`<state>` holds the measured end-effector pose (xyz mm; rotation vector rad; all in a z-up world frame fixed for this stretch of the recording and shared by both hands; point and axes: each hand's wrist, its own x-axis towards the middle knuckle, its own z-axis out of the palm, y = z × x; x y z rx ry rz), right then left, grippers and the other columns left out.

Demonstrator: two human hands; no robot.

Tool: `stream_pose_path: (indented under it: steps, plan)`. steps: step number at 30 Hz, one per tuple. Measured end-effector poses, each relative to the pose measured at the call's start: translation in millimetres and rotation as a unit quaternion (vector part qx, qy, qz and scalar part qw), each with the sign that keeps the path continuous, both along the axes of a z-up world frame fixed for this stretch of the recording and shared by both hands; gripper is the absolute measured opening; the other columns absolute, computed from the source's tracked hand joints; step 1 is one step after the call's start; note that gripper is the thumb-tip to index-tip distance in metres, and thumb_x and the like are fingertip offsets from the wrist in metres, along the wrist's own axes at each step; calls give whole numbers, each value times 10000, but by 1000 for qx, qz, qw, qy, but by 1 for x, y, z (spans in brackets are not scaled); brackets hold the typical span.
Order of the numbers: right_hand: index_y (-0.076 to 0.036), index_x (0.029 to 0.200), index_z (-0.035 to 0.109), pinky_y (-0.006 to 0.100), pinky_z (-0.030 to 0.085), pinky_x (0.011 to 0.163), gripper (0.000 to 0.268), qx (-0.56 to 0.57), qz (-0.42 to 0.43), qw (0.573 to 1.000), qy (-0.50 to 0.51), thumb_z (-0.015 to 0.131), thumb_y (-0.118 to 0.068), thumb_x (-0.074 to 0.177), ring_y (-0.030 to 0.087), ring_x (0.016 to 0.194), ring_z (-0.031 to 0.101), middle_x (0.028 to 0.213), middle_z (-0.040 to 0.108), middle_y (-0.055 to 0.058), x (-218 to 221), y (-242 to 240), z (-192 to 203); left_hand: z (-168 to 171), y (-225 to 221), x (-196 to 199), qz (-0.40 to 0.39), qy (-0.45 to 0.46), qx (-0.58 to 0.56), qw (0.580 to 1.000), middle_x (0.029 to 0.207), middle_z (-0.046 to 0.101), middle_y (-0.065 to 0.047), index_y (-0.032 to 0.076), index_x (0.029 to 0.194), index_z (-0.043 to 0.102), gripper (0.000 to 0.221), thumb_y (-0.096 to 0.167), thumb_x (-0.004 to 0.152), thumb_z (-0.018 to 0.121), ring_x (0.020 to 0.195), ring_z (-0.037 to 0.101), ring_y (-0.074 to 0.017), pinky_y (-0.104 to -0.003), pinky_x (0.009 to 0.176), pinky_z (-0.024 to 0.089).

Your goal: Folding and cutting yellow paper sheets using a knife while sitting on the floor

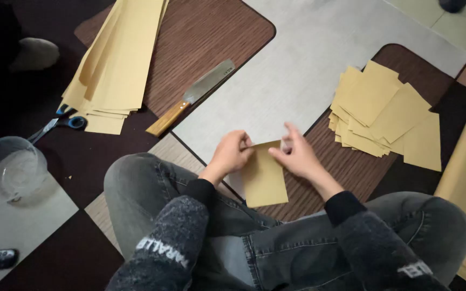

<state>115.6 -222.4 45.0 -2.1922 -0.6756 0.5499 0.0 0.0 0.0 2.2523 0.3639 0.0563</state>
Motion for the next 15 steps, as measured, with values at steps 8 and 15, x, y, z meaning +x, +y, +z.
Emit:
stream_pose_path:
  steps: [8,15]
  plan:
    - [-50,1230,845,283,644,826,277,172,-37,977,119,912,-201,1008,113,904,745,989,852,69,11,-6,24,36,-7,2,55,-57,-309,948,888,831,-19,135,1069,728,312,255,890,953,842,726,-131,-312,823,588]
    - [-67,1107,877,247,581,691,148,184,-18,977,107,903,-187,1025,74,729,673,789,810,-3,-10,1,72,81,-15,-16,81,-93,-379,917,864,817,-1,132,1070,800,307,246,874,1006,774,722,-69,-218,691,559]
